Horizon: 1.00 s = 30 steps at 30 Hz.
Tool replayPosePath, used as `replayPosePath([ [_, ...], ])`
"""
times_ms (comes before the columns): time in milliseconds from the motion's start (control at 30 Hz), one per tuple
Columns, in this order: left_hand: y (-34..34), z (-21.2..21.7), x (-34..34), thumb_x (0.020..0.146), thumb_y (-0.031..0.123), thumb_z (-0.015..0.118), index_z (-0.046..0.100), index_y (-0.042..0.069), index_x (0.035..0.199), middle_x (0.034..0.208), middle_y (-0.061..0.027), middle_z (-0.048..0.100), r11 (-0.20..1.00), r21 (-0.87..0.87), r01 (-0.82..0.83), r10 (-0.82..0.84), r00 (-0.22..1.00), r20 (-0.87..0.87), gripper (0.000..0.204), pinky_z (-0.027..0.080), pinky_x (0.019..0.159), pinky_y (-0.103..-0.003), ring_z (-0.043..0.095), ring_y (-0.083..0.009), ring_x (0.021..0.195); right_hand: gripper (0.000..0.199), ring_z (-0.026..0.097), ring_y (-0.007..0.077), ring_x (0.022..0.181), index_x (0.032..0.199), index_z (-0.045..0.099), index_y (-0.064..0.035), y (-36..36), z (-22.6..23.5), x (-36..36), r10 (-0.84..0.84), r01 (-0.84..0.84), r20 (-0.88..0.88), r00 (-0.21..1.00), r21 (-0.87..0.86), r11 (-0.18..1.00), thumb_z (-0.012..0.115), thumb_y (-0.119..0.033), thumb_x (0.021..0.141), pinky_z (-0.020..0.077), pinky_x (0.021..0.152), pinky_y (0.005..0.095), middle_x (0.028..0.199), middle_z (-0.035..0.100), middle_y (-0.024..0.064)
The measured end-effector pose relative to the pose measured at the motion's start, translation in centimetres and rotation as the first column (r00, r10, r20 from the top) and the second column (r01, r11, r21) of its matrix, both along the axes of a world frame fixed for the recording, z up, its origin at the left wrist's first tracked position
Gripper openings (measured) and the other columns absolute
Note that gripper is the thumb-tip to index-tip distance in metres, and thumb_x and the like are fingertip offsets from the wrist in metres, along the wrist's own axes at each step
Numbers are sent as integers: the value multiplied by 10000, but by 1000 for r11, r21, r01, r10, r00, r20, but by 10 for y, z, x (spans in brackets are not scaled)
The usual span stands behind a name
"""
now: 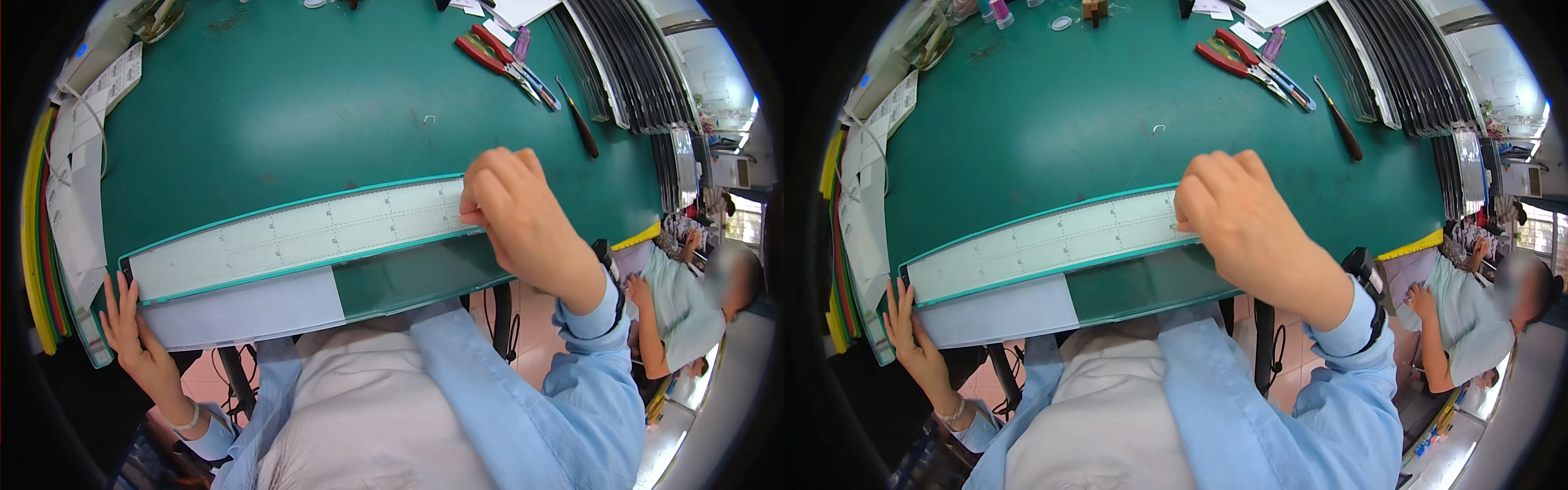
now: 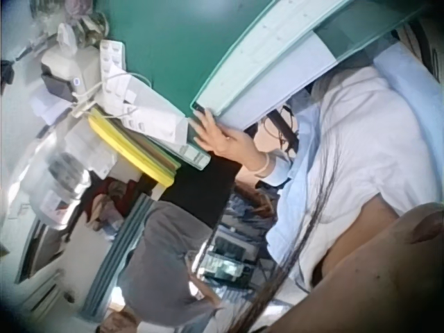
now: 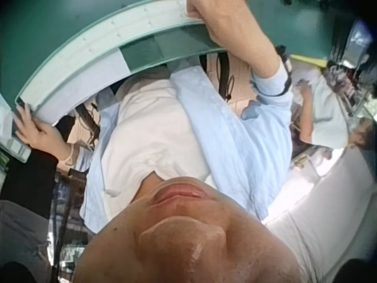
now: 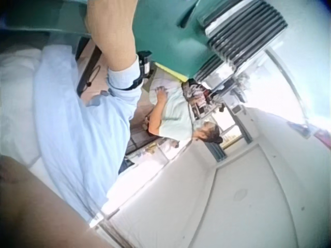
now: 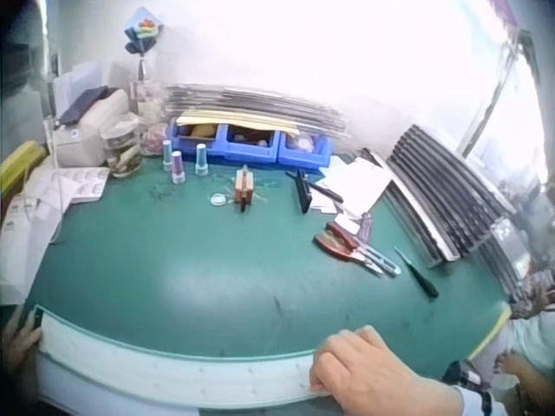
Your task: Assembling components into a long metal or plastic housing on a fabrication floor.
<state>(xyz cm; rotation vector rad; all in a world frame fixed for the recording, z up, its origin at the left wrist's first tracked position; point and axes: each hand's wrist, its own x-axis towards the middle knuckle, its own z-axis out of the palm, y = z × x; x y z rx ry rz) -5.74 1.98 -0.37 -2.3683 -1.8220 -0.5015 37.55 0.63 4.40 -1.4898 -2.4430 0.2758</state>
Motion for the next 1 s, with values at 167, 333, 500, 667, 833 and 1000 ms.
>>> replayPosePath([
  [167, -1, 0, -1, 931, -52, 400, 596, 45, 1214, 1362, -90, 545, 1000, 2, 11, -11, 1000, -11, 357, 202, 1135, -455, 420, -264, 1344, 234, 480, 277, 801, 806, 452, -57, -10, -12, -12, -57, 55, 97, 994, 24, 998, 599, 72, 676, 347, 729, 347, 814, 452, 99],
  [333, -1, -2, -5, 942, -35, 401, 595, 47, 1221, 1372, -90, 536, 1000, -5, 16, -16, 1000, -9, 350, 203, 1135, -452, 420, -259, 1344, 170, 483, 263, 774, 791, 457, -44, -8, -12, -17, -53, 47, 175, 983, 36, 998, 577, 21, 690, 360, 728, 349, 777, 444, 99],
  [500, -1, -4, -3, 951, -21, 397, 587, 44, 1244, 1378, -94, 530, 1000, -1, 17, -17, 1000, 7, 355, 211, 1133, -443, 425, -253, 1340, 269, 495, 284, 825, 844, 480, -51, -7, -9, -13, -53, 63, 169, 984, -55, 996, 627, 79, 660, 361, 758, 353, 823, 474, 102],
  [667, -2, -2, -8, 951, -20, 403, 579, 21, 1246, 1369, -118, 534, 1000, -1, 29, -29, 996, 80, 346, 230, 1130, -433, 445, -254, 1325, 208, 535, 262, 812, 937, 573, -32, 10, 20, 16, -126, 122, 22, 992, 137, 983, 657, 9, 751, 376, 764, 344, 889, 542, 95],
  [833, 1, -9, -9, 941, -35, 407, 583, 1, 1228, 1358, -129, 541, 999, 10, 51, -52, 991, 127, 339, 245, 1127, -424, 467, -258, 1305, 155, 541, 271, 851, 909, 588, -47, 61, 4, 37, 48, -53, 30, 998, 228, 972, 634, 27, 782, 399, 764, 350, 893, 544, 88],
  [1000, 0, -8, -10, 927, -49, 404, 594, -3, 1211, 1350, -130, 548, 999, 17, 48, -50, 987, 150, 344, 246, 1127, -421, 481, -261, 1293, 124, 533, 274, 879, 878, 565, -48, 97, -21, 31, 263, -265, -110, 959, -7, 964, 613, 50, 819, 431, 771, 370, 912, 534, 84],
])
